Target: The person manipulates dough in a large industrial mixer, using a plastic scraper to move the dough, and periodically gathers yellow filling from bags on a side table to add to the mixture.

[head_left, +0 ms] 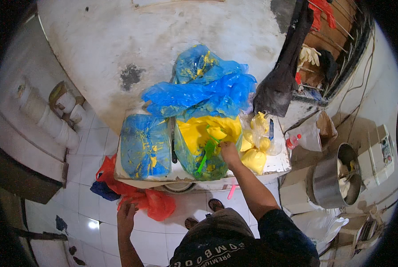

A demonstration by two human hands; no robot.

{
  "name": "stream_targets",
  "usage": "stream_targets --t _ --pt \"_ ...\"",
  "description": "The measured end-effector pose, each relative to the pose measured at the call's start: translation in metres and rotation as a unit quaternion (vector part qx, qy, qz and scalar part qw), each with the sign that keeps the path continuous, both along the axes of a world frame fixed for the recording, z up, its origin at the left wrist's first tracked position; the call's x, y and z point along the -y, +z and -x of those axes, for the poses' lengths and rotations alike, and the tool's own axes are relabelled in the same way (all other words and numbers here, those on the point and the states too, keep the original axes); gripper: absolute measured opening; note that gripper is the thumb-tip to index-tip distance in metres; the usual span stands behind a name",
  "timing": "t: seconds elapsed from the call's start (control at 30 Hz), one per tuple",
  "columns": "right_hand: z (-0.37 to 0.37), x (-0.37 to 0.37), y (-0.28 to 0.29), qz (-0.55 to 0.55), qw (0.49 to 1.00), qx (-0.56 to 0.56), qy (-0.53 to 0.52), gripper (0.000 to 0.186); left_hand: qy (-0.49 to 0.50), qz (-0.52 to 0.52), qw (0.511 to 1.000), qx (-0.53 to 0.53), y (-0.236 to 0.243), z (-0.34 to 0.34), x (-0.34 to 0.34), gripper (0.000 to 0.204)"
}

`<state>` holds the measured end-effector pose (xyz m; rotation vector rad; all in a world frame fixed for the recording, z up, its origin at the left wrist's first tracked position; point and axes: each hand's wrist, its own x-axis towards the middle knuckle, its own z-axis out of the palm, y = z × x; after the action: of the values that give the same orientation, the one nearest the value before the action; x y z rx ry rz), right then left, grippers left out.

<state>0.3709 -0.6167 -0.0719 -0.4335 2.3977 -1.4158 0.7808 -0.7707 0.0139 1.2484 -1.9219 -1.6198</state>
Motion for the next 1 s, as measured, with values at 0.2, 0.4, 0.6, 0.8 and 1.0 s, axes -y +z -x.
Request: stream_targets --t 0.2,0.4,0.6,0.8,1.0 --pt "-0.003 -0.012 0.023 0.004 0.995 -0.034 0.092 0.030 0.068 -0.011 0.997 0.016 -0.005 -0.002 -0.030 0.034" --pt "0.002 -0.044 0.074 0.017 0.951 0.188 0.243 0.024 0.153 -0.089 0.984 -0.030 -0.028 0.036 -0.095 0.041" --pt "-0.027 -0.029 0.082 -0.008 0.864 0.299 0.406 0.018 0.227 -0.218 0.937 -0.151 -0.034 0.081 -0.185 0.046" --pt "-0.128 -0.019 0.115 -0.070 0.694 0.432 0.571 0.008 0.357 -0.188 0.901 -0.159 -0.037 0.049 -0.298 0.042" --pt "-0.247 -0.077 0.106 -0.192 0.515 0.457 0.699 0.017 0.589 -0.083 0.776 -0.210 -0.059 0.000 -0.457 0.038"
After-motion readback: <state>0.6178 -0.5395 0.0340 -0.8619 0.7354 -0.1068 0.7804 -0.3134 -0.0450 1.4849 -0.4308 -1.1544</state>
